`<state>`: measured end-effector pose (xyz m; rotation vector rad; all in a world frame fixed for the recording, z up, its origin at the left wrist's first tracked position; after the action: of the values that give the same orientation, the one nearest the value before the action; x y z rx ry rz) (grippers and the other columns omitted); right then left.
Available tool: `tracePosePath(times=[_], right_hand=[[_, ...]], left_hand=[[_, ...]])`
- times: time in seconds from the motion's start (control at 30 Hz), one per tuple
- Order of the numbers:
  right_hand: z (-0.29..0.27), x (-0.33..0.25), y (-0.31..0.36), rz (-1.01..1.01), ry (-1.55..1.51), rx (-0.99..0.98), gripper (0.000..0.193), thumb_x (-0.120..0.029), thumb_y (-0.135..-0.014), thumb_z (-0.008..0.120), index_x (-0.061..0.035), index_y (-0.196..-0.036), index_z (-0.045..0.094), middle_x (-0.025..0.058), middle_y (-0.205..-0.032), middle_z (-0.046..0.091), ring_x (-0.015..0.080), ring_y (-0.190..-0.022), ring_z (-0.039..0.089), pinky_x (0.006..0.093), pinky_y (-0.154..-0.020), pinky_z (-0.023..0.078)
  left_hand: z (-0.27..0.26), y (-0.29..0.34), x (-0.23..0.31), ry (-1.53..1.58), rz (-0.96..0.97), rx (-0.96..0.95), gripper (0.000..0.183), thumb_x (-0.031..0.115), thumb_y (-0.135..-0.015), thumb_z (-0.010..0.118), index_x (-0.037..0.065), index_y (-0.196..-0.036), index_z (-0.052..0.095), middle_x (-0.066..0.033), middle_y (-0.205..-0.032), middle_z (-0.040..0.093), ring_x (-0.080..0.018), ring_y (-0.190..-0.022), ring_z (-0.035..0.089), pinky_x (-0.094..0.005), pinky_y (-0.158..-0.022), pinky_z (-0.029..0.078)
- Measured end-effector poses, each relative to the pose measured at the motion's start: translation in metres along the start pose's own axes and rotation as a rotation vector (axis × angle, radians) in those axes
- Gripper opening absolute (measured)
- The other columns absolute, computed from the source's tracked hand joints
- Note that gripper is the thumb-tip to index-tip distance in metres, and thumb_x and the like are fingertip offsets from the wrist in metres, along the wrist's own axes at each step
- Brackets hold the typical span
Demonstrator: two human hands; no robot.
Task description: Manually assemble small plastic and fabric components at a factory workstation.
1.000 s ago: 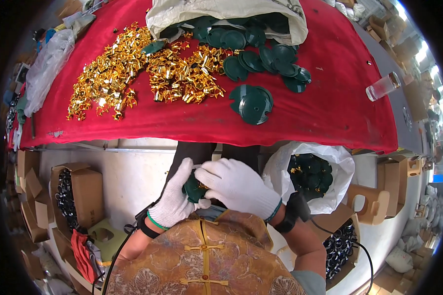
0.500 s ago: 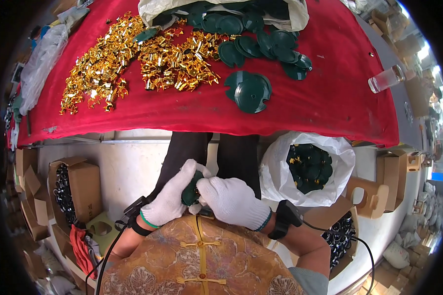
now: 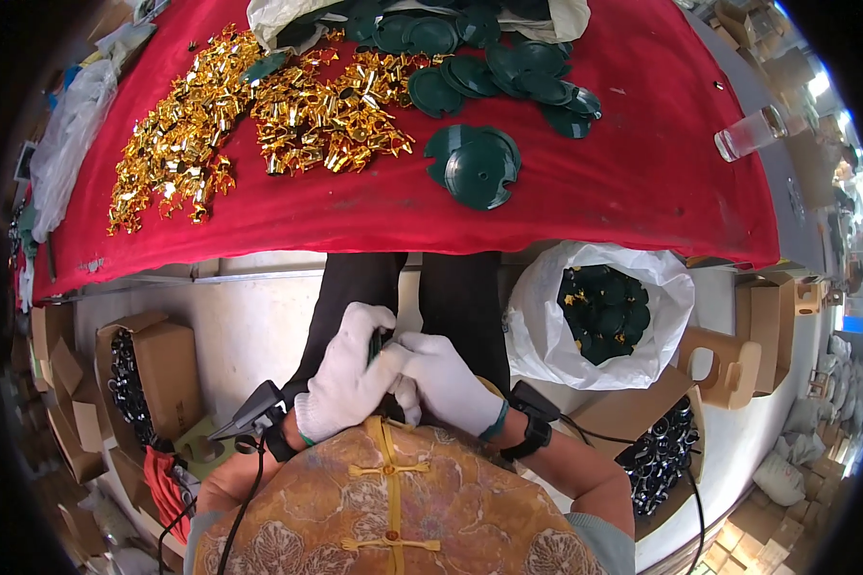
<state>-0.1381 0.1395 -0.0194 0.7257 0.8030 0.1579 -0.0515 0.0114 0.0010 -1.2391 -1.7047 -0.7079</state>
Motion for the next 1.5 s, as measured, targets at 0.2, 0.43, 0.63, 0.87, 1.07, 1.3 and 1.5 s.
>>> tracePosePath(times=[0.2, 0.43, 0.63, 0.87, 1.07, 1.3, 1.5], right_hand=[[0.016, -0.017, 0.011, -0.832, 1.351, 0.294, 0.032, -0.026, -0.094, 0.073, -0.0069, -0.117, 0.062, 0.0143, -0.103, 0.066, 0.0314, -0.073, 0.069, 0.0410, -0.063, 0.055], [0.022, -0.008, 0.003, -0.725, 1.014, 0.321, 0.020, -0.023, -0.098, 0.069, -0.0069, -0.106, 0.060, 0.0120, -0.079, 0.059, 0.0285, -0.066, 0.068, 0.0396, -0.057, 0.053], [-0.006, 0.013, -0.016, 0.000, -0.235, -0.124, 0.018, -0.020, -0.106, 0.058, -0.0030, -0.100, 0.061, 0.0063, -0.067, 0.060, 0.0204, -0.051, 0.061, 0.0313, -0.047, 0.049], [0.016, -0.009, 0.000, -0.667, 1.308, 0.265, 0.033, -0.032, -0.093, 0.074, -0.0087, -0.114, 0.061, 0.0157, -0.098, 0.065, 0.0363, -0.083, 0.071, 0.0457, -0.072, 0.057], [0.022, 0.009, -0.008, -0.777, 1.335, 0.359, 0.033, -0.033, -0.096, 0.071, -0.0078, -0.114, 0.059, 0.0164, -0.092, 0.063, 0.0342, -0.075, 0.070, 0.0443, -0.063, 0.056], [-0.002, 0.015, -0.017, 0.069, -0.399, -0.098, 0.024, -0.020, -0.106, 0.054, -0.0011, -0.093, 0.062, 0.0030, -0.062, 0.055, 0.0148, -0.041, 0.052, 0.0299, -0.035, 0.037], [0.014, -0.004, 0.000, -0.769, 1.317, 0.381, 0.033, -0.037, -0.102, 0.067, -0.0070, -0.113, 0.059, 0.0135, -0.093, 0.064, 0.0279, -0.065, 0.070, 0.0420, -0.057, 0.055]], left_hand=[[0.006, 0.004, -0.015, 1.007, -0.687, -0.008, 0.040, 0.032, -0.118, 0.029, 0.002, -0.121, 0.056, -0.0125, -0.111, 0.059, -0.0203, -0.098, 0.061, -0.0338, -0.081, 0.054], [0.002, 0.004, -0.010, 0.176, -0.177, 0.004, 0.032, 0.030, -0.108, 0.052, 0.000, -0.121, 0.054, -0.0170, -0.105, 0.058, -0.0312, -0.098, 0.061, -0.0413, -0.085, 0.053], [-0.001, -0.004, 0.010, -0.142, 0.075, -0.054, 0.038, 0.021, -0.093, 0.071, -0.002, -0.118, 0.054, -0.0248, -0.113, 0.055, -0.0452, -0.105, 0.058, -0.0480, -0.090, 0.051], [-0.001, 0.000, -0.022, 0.553, -0.370, -0.028, 0.032, 0.032, -0.109, 0.049, 0.002, -0.121, 0.055, -0.0176, -0.115, 0.056, -0.0314, -0.095, 0.060, -0.0404, -0.081, 0.053], [0.004, 0.007, -0.024, 0.184, -0.170, -0.017, 0.029, 0.028, -0.113, 0.049, 0.000, -0.119, 0.054, -0.0148, -0.099, 0.058, -0.0275, -0.088, 0.062, -0.0444, -0.081, 0.053], [-0.001, 0.000, 0.008, -0.097, 0.061, -0.007, 0.032, 0.017, -0.096, 0.068, -0.002, -0.119, 0.054, -0.0244, -0.110, 0.055, -0.0397, -0.102, 0.062, -0.0437, -0.089, 0.053], [-0.002, 0.003, -0.021, -0.025, 0.061, 0.020, 0.026, 0.025, -0.111, 0.050, 0.003, -0.123, 0.054, -0.0175, -0.113, 0.060, -0.0277, -0.092, 0.064, -0.0396, -0.078, 0.054]])
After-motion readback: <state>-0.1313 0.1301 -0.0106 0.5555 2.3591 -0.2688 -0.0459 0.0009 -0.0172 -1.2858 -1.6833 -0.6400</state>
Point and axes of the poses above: each hand's wrist, its own y-axis away from the middle knuckle, its own z-axis out of the palm, x = y × z, the point moved 4 cm from there along -y, towards the middle knuckle
